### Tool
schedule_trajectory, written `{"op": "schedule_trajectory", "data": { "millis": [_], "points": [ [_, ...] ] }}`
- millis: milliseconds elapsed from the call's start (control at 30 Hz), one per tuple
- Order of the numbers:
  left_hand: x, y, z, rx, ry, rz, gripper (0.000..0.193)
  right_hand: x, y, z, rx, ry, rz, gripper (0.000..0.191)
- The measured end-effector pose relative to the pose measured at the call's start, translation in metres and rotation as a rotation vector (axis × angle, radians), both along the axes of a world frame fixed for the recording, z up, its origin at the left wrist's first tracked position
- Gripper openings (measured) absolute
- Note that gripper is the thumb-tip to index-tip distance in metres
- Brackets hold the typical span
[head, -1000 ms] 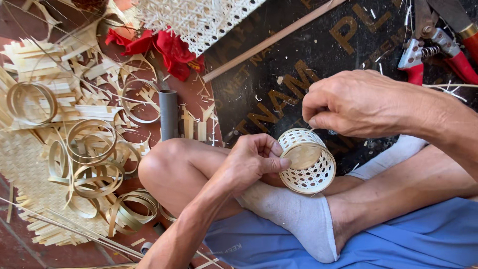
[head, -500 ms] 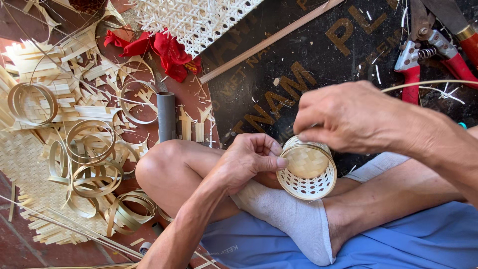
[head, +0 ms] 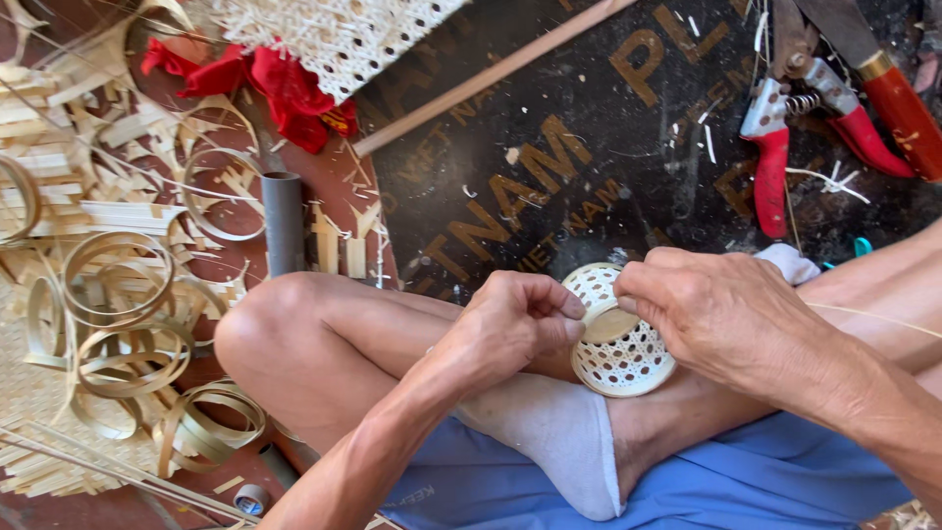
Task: The person sits on the floor and assembles small woven bamboo baskets, fitting a perforated woven bamboo body onto a round bamboo base ring and pressing the parts together. They trim a bamboo strip with a knife, apply glue from a squeeze bottle to the basket rim, and set finished baskets aside with others on the floor.
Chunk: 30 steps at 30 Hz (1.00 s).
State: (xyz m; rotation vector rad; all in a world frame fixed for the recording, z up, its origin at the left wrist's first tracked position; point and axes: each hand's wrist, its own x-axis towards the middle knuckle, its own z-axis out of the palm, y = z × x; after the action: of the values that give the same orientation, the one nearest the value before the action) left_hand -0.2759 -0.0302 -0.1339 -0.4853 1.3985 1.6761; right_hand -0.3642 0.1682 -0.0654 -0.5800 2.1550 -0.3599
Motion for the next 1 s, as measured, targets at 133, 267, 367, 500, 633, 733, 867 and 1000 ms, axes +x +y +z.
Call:
{"op": "schedule_trajectory", "data": {
  "millis": [133, 267, 367, 500, 633, 733, 867, 1000],
  "points": [
    [0.010, 0.016, 0.011, -0.180, 0.114, 0.013, 0.017, 0.006, 0.017, -0.004, 0.015, -0.020, -0.085, 0.018],
    [0.018, 0.039, 0.017, -0.252, 0.094, 0.188, 0.017, 0.009, 0.028, -0.007, -0.076, 0.065, -0.059, 0.018],
    [0.023, 0.051, 0.015, -0.232, 0.039, 0.273, 0.017, 0.007, 0.031, -0.003, -0.083, 0.095, -0.047, 0.019],
    [0.029, 0.063, 0.008, -0.218, 0.014, 0.338, 0.018, -0.007, 0.030, 0.002, 0.015, 0.099, 0.057, 0.021],
    [0.032, 0.066, 0.004, -0.166, -0.030, 0.378, 0.019, -0.018, 0.027, 0.001, 0.132, 0.065, 0.157, 0.021],
    [0.030, 0.065, 0.005, -0.151, -0.057, 0.370, 0.020, -0.023, 0.027, -0.001, 0.119, 0.049, 0.208, 0.018],
    [0.027, 0.064, 0.009, -0.121, -0.123, 0.389, 0.020, -0.029, 0.033, -0.005, 0.051, 0.012, 0.179, 0.018],
    [0.024, 0.063, 0.010, -0.098, -0.186, 0.411, 0.020, -0.033, 0.043, -0.009, -0.104, 0.020, 0.122, 0.018]
  ]
}}
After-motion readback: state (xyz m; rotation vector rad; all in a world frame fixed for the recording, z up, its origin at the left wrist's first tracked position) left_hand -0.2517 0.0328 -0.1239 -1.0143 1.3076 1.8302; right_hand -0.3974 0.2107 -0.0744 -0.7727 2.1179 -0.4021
